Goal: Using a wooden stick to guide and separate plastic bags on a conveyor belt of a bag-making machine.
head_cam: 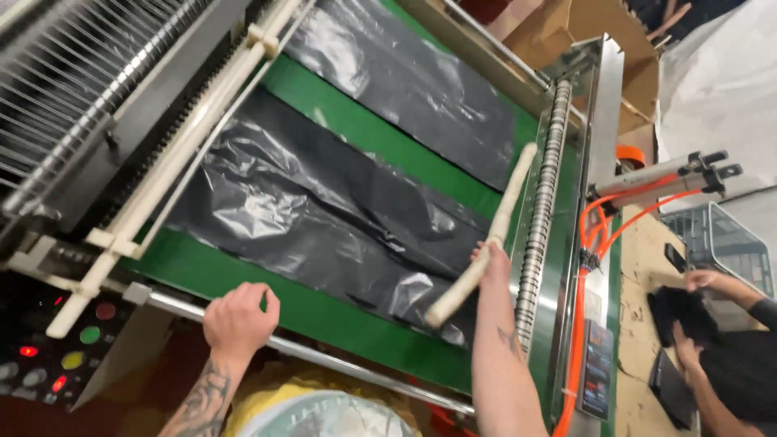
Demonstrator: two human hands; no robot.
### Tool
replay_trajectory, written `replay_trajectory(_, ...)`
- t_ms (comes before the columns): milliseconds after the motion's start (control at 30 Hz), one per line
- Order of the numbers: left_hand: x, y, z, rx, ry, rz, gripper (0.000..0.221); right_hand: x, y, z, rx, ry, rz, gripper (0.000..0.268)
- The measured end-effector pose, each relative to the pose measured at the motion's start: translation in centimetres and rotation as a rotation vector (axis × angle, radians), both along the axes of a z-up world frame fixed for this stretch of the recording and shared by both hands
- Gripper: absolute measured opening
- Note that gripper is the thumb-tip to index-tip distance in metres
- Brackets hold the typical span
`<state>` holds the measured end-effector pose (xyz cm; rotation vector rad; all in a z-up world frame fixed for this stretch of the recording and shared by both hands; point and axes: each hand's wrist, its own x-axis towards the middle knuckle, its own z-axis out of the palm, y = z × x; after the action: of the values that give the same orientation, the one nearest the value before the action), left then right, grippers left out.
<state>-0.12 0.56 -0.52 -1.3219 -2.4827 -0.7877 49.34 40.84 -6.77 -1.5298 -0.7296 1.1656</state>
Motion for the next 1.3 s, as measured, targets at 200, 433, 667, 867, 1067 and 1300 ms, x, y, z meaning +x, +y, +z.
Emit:
replay_trajectory(200,-0.1,0.0,0.8,-0.052,-0.03,-0.031,0.007,-12.0,-14.1,15.6,0.09,0.298,0.174,0.035)
replay_trajectory(433,-0.2,0.0,1.9,-0.054,-0.013,-0.056,0.007,-14.2,-11.0,8.3,0.072,0.14,0.321,0.019)
replay_trajectory(667,-0.1,-0.3,2.2,-0.058,-0.021,-0.058,0.007,-16.4,-2.8,6.8,0.143,-0.347,0.327,0.041)
replay_trajectory(867,0.4,-0.5,2.0,-0.063,-0.051,-0.034,0.008,-27.8,-11.1,14.4,0.182,0.089,0.551,0.033)
replay_trajectory(1067,-0.1,-0.5,1.7,-0.069,-0.04,-0.066,0.009,-37.9,-14.2,16.2,0.095,0.367,0.584,0.022)
replay_trajectory(1300,-0.2,0.0,1.6,-0.042,-0.038,-0.035,0.005,-23.1,0.1,-5.0,-0.324,0.499,0.532,0.05)
